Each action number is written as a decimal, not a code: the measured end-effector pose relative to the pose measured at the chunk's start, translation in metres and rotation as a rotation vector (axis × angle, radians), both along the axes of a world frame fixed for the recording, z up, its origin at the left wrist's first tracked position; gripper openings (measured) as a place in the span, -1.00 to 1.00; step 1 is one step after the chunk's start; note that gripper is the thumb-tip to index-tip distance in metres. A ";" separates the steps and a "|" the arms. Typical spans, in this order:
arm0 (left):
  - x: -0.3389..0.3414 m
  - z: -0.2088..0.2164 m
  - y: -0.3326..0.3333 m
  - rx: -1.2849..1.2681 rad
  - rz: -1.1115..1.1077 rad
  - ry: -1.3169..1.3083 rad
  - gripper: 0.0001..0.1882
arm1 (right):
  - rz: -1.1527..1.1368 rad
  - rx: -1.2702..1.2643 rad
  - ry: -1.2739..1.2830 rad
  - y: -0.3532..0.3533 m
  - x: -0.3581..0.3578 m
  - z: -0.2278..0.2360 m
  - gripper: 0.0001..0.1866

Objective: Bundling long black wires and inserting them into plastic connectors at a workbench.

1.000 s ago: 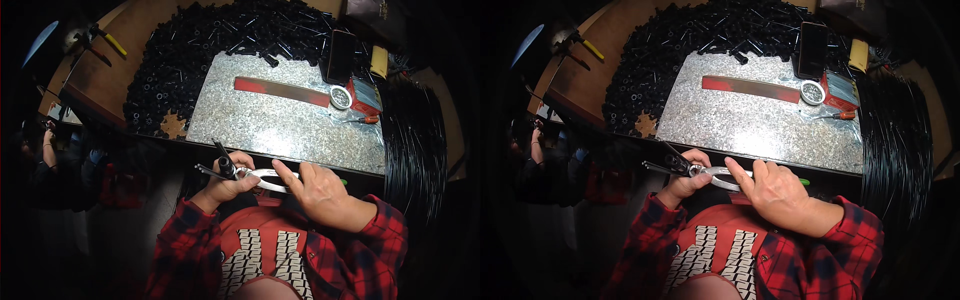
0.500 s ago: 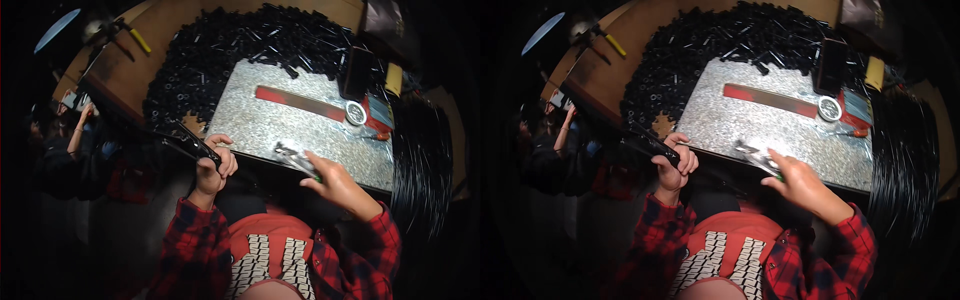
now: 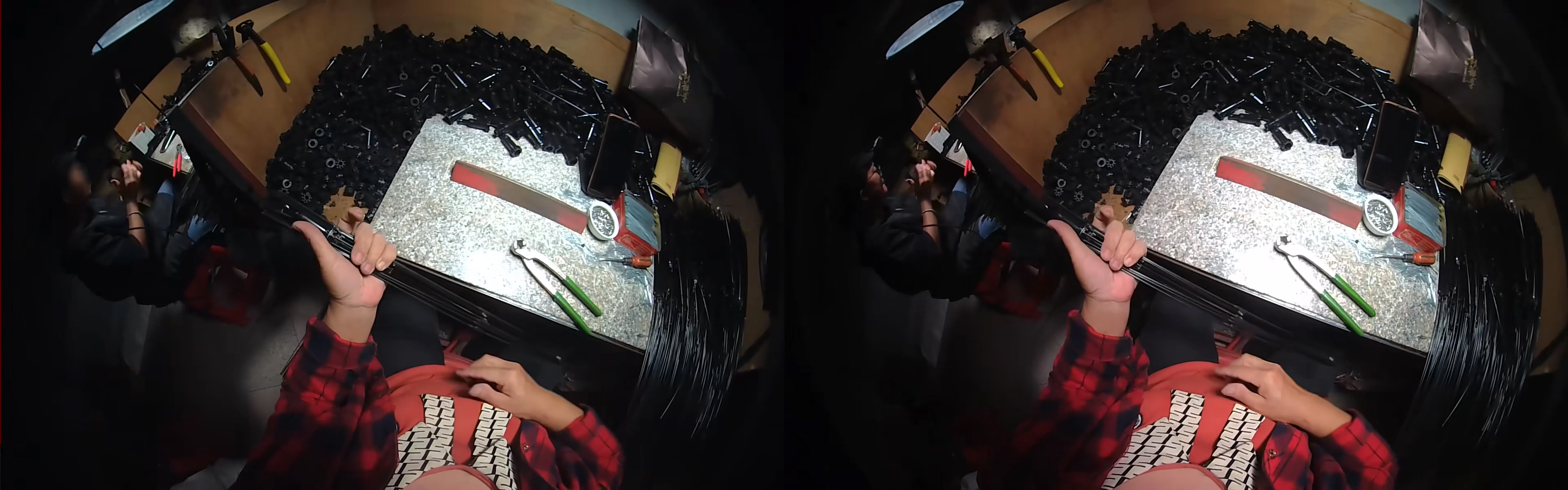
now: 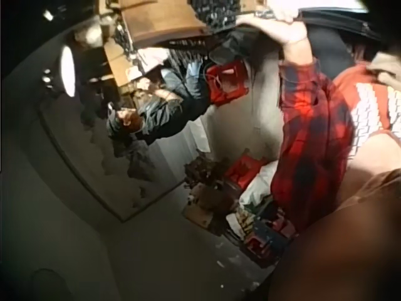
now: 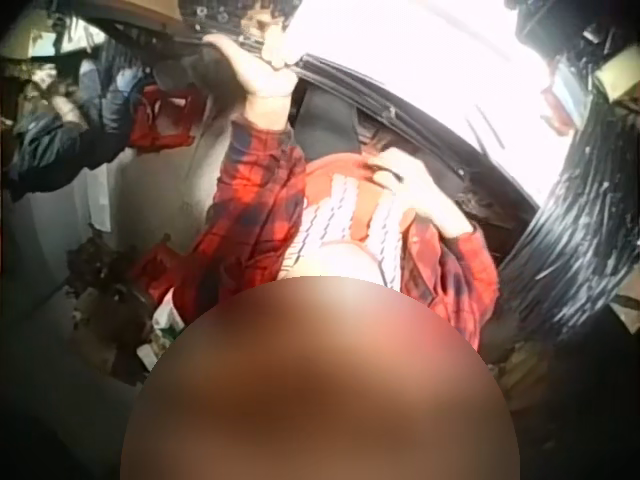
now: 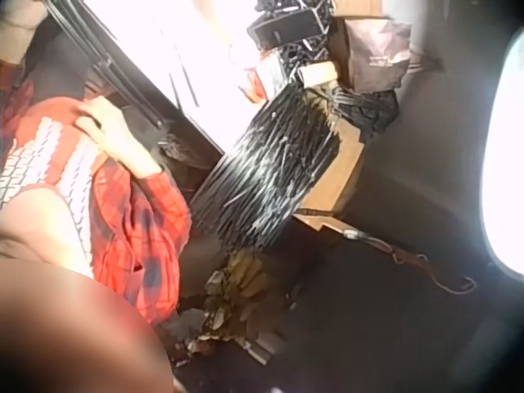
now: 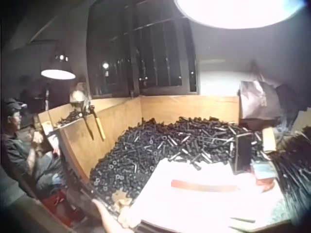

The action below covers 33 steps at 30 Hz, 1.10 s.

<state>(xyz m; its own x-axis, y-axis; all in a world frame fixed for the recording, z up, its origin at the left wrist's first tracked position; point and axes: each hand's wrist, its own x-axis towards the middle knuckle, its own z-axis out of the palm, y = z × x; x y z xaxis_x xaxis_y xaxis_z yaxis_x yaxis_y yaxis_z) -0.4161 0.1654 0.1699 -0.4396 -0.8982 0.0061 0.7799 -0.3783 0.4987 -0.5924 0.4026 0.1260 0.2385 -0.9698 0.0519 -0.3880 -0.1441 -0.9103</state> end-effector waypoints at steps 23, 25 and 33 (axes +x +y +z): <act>-0.037 0.034 0.061 -0.817 -0.234 -0.487 -0.33 | -0.218 -0.010 0.057 -0.047 -0.015 0.030 -0.76; -0.041 0.054 0.055 -0.803 -0.137 -0.394 -0.29 | -0.156 0.034 0.065 -0.052 -0.005 0.011 -0.72; -0.056 0.083 0.033 -0.782 -0.172 -0.255 -0.74 | -0.082 0.193 0.175 -0.066 -0.011 0.008 -0.71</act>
